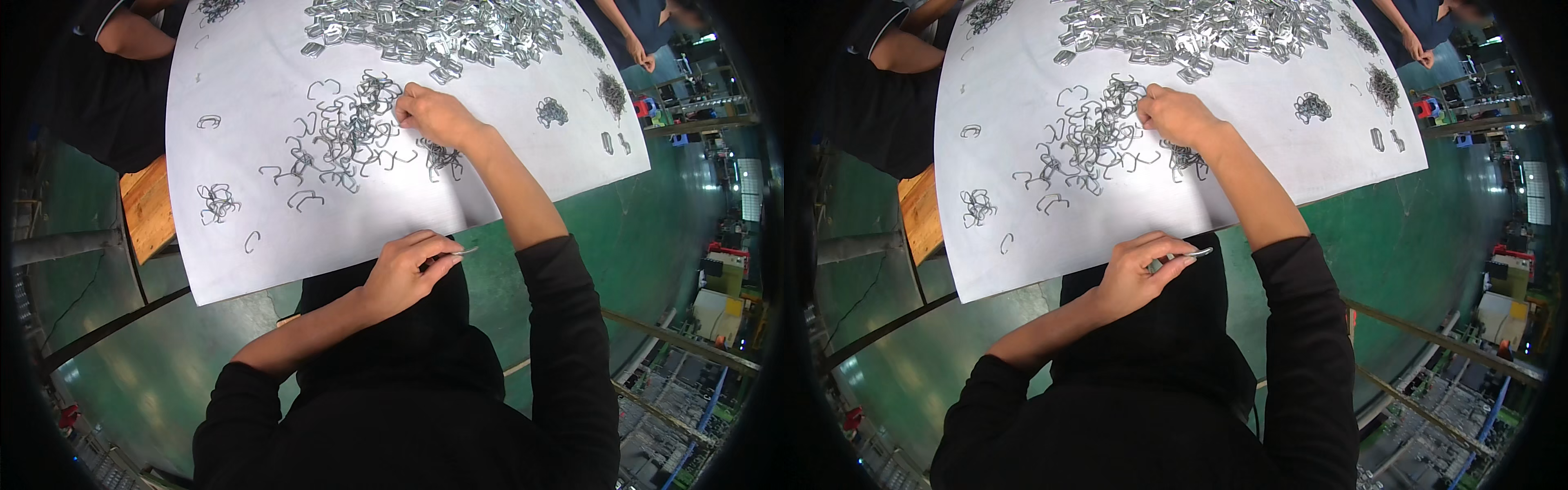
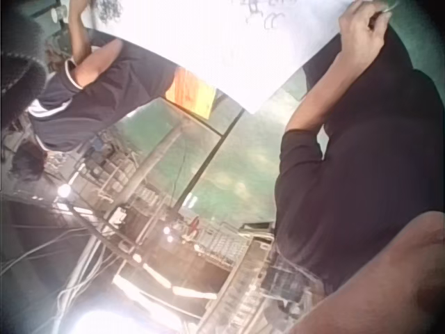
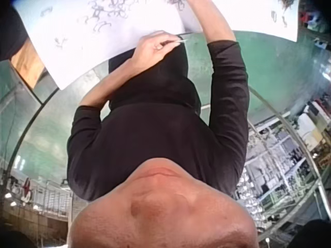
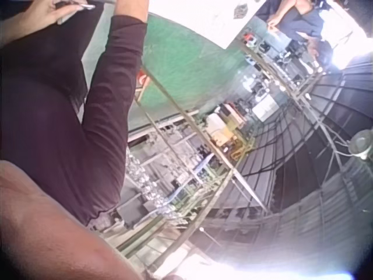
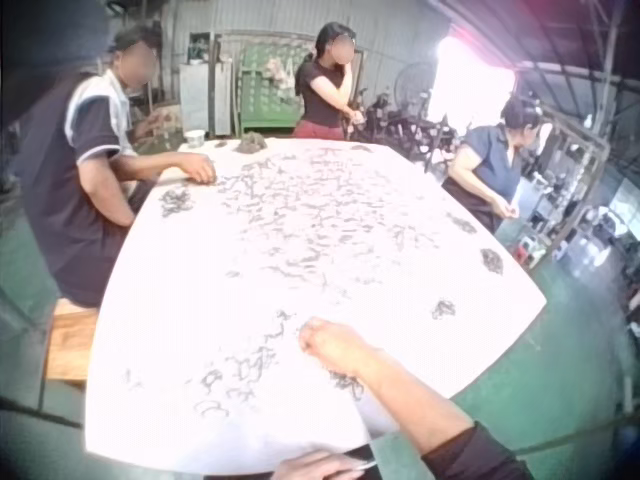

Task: The person assembles metal clips into chains by hand and hangs the assembled chains onto hooks on a metal rack.

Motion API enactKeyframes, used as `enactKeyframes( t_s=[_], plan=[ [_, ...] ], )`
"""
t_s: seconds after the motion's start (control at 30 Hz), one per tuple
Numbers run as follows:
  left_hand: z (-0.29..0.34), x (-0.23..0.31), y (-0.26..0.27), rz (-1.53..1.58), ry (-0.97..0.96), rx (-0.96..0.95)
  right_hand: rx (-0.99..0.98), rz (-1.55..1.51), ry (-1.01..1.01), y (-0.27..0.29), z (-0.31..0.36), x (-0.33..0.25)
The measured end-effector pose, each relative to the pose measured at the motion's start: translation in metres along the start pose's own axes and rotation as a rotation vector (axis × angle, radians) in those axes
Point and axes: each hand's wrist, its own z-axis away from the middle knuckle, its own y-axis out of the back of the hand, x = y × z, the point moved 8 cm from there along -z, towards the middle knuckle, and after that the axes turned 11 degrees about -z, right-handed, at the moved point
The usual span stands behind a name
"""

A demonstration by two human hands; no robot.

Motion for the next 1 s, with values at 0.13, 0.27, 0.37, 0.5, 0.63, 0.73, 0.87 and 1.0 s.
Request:
enactKeyframes(
  t_s=[0.13, 0.27, 0.37, 0.5, 0.63, 0.73, 0.87, 1.0],
  plan=[
    [0.003, 0.000, 0.002, -0.031, -0.015, 0.008, 0.245, -0.288, -0.080, 0.012, 0.039, -0.010],
    [0.004, 0.000, 0.000, -0.012, 0.001, -0.003, 0.527, -0.940, -0.264, 0.033, 0.126, -0.033],
    [0.001, 0.004, 0.003, -0.025, -0.015, 0.018, 0.689, -1.222, -0.422, 0.038, 0.190, -0.066],
    [-0.003, 0.008, -0.001, 0.006, -0.020, 0.059, 0.882, -1.347, -0.455, 0.019, 0.240, -0.084],
    [-0.005, 0.020, -0.006, -0.023, -0.039, 0.033, 1.040, -1.355, -0.398, 0.010, 0.249, -0.085],
    [-0.003, 0.023, -0.011, -0.055, -0.114, 0.052, 1.113, -1.314, -0.344, 0.012, 0.249, -0.087],
    [-0.016, 0.040, 0.000, -0.128, -0.416, 0.075, 1.201, -1.209, -0.224, 0.017, 0.257, -0.091],
    [-0.110, -0.009, 0.024, -0.525, -0.397, 0.203, 1.212, -1.107, -0.174, 0.026, 0.265, -0.090]
  ],
)
